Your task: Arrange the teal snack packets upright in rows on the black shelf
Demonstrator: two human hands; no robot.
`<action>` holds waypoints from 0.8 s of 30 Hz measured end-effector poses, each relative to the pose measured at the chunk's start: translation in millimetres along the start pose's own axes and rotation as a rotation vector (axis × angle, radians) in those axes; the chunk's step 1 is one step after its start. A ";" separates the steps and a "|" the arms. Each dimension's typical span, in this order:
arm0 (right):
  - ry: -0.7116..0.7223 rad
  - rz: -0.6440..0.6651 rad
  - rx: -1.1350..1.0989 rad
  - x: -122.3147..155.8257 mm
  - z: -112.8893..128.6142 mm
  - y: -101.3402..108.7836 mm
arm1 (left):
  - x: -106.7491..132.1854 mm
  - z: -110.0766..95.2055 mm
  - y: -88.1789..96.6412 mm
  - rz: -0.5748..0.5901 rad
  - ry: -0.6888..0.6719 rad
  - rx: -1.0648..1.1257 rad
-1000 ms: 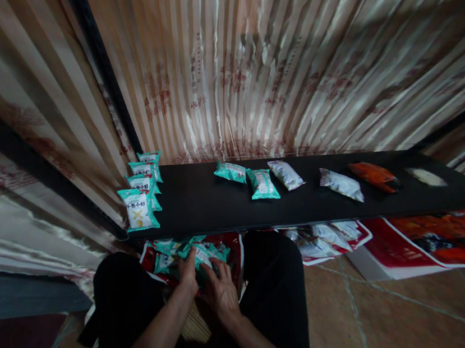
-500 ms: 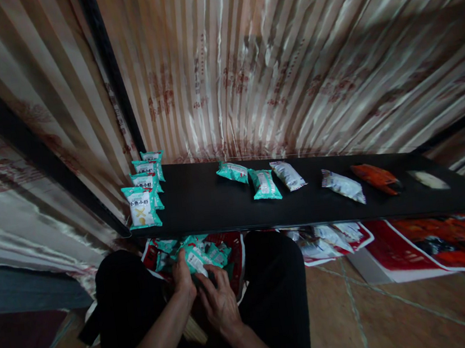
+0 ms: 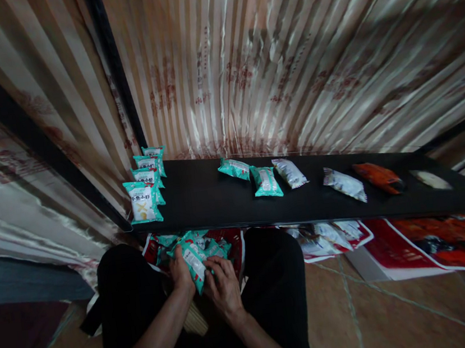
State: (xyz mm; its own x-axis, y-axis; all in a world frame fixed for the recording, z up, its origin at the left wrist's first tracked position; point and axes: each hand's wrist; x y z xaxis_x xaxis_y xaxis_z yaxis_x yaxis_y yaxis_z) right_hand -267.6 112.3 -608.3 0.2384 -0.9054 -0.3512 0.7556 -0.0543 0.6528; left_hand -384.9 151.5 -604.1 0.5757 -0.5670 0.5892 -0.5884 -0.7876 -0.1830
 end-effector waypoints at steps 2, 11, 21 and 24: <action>-0.038 -0.009 -0.013 -1.5 -1.0 1.3 | -0.2 -1.2 1.4 0.008 0.027 -0.005; -0.370 0.044 -0.310 -12.6 1.9 10.6 | 3.8 -10.6 5.8 0.056 0.017 -0.020; -0.590 0.229 -0.744 -25.8 11.2 26.4 | 15.4 -24.4 2.7 0.112 -0.028 -0.025; -0.610 0.262 -0.833 -28.8 15.0 30.8 | 18.0 -26.7 1.9 0.141 -0.041 -0.043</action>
Point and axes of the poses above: each hand's wrist, its own x-axis away from the middle knuckle, its own y-axis out of the back of the hand, z = x × y, and after that the axes turned 3 degrees about z, right-handed
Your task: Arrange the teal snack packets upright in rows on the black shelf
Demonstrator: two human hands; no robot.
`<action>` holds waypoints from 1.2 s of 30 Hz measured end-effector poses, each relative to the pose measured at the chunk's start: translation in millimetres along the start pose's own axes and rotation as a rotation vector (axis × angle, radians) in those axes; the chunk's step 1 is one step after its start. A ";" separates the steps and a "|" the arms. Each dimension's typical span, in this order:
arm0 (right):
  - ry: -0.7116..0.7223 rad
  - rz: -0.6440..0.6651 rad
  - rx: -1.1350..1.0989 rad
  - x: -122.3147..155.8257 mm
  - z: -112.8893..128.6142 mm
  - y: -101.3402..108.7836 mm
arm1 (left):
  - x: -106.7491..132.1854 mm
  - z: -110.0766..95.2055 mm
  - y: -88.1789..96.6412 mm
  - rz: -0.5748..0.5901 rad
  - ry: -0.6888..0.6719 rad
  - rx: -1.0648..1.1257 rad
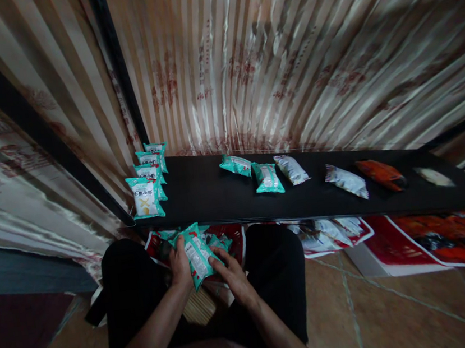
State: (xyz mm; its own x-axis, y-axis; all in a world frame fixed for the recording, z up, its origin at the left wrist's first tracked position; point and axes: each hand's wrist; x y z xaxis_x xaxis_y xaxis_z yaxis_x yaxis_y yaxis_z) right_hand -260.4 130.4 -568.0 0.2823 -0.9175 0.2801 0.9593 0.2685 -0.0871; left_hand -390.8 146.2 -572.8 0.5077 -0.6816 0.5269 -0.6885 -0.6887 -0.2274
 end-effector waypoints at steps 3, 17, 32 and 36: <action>-0.021 0.013 -0.060 0.8 6.6 -2.2 | 2.1 -0.8 -1.5 0.036 0.002 -0.016; -0.054 -0.118 -0.151 -4.5 -2.8 -6.6 | 1.8 -3.6 -6.6 0.135 0.017 -0.063; 0.034 -0.233 -0.043 -6.2 4.2 -5.8 | -7.0 4.2 -14.0 0.129 -0.085 -0.196; 0.076 -0.258 -0.002 -5.8 11.6 -7.6 | -12.2 10.1 -14.6 0.017 -0.182 -0.265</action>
Point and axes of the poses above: each hand's wrist, its own x-axis away from the middle knuckle, its own y-axis out of the back of the hand, z = x × y, and after that the axes turned 3 degrees about z, right-handed
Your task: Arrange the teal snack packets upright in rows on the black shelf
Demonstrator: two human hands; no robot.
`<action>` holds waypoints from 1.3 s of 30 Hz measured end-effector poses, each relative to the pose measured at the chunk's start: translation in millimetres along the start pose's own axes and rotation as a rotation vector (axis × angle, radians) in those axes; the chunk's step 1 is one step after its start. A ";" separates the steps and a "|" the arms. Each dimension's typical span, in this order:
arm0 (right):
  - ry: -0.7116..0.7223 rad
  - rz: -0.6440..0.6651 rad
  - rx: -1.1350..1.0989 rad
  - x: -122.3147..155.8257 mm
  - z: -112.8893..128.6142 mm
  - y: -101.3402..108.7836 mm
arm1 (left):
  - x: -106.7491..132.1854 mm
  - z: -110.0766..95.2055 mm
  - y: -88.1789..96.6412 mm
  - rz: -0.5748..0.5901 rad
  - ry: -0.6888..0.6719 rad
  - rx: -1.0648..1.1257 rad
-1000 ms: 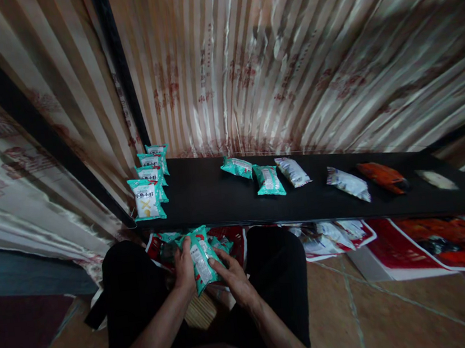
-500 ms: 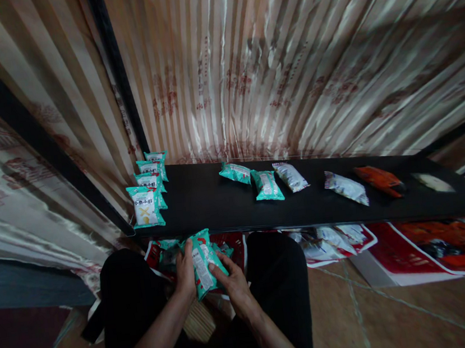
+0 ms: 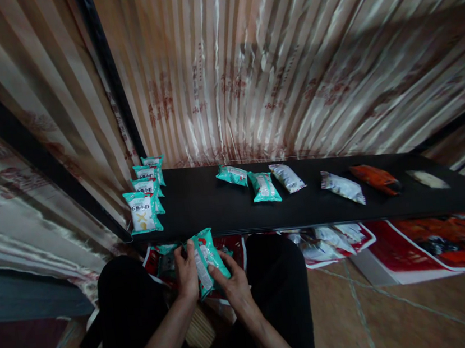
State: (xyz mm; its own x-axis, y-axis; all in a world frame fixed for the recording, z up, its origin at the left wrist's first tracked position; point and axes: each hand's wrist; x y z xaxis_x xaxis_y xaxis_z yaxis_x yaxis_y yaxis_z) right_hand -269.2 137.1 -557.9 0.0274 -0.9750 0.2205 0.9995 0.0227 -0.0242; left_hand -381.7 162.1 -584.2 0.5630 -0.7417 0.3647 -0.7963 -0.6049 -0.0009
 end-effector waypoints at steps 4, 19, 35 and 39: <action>0.041 -0.034 0.039 1.0 7.2 -1.6 | -4.7 2.1 -4.6 -0.070 -0.061 -0.027; 0.175 -0.085 0.342 4.3 2.5 2.5 | 7.1 -21.6 -4.0 0.033 -0.202 -0.051; 0.403 -0.100 0.701 12.8 7.6 -0.1 | 30.6 -39.6 10.0 0.158 -0.081 -0.029; 0.443 -0.125 0.755 15.6 5.8 -2.2 | 34.7 -39.5 15.0 0.182 -0.067 -0.023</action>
Point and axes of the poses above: each hand's wrist, its own x-axis away from the middle knuckle, its own y-axis out of the back of the hand, z = x × y, and after that the axes turned 3 degrees about z, right-handed
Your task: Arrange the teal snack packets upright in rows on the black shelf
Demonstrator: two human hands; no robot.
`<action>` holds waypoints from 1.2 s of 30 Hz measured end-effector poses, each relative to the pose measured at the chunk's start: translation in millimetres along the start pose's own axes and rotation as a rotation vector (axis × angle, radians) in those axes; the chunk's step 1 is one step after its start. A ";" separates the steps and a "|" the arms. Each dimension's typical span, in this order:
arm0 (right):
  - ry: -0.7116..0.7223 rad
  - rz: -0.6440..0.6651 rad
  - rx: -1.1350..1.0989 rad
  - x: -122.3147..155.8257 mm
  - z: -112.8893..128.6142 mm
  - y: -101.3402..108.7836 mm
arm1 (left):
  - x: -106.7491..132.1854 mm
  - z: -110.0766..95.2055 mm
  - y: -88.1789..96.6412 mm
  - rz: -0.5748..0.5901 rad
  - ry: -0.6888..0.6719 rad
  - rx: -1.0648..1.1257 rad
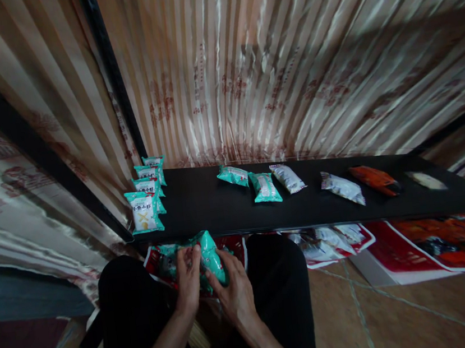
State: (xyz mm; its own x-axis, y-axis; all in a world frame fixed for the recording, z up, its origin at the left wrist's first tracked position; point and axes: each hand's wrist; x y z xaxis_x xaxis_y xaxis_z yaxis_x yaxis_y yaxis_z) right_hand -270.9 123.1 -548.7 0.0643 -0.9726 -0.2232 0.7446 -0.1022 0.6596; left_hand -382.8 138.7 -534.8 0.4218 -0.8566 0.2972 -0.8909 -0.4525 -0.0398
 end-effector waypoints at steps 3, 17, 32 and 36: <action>0.024 0.003 0.048 2.8 3.5 -0.8 | 2.0 0.6 1.7 0.010 0.014 0.020; 0.166 -0.021 0.214 12.4 13.9 3.2 | 11.3 -18.9 0.0 0.082 0.063 0.113; 0.235 0.036 0.241 22.0 23.5 -0.3 | 3.7 -9.9 2.0 0.072 0.141 0.149; 0.254 0.051 0.214 25.1 25.9 -1.0 | 3.7 -10.9 3.0 0.096 0.162 0.168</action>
State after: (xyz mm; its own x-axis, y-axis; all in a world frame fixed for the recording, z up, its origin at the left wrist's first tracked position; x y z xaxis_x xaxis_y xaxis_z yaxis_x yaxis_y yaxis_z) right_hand -287.2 93.4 -536.4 0.2819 -0.8972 -0.3400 0.5818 -0.1219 0.8041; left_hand -385.8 136.9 -523.4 0.2920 -0.8528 0.4330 -0.8795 -0.4173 -0.2288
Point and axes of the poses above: each hand's wrist, its own x-axis away from the middle knuckle, its own y-axis out of the back of the hand, z = x × y, and after that the axes turned 3 degrees about z, right-handed
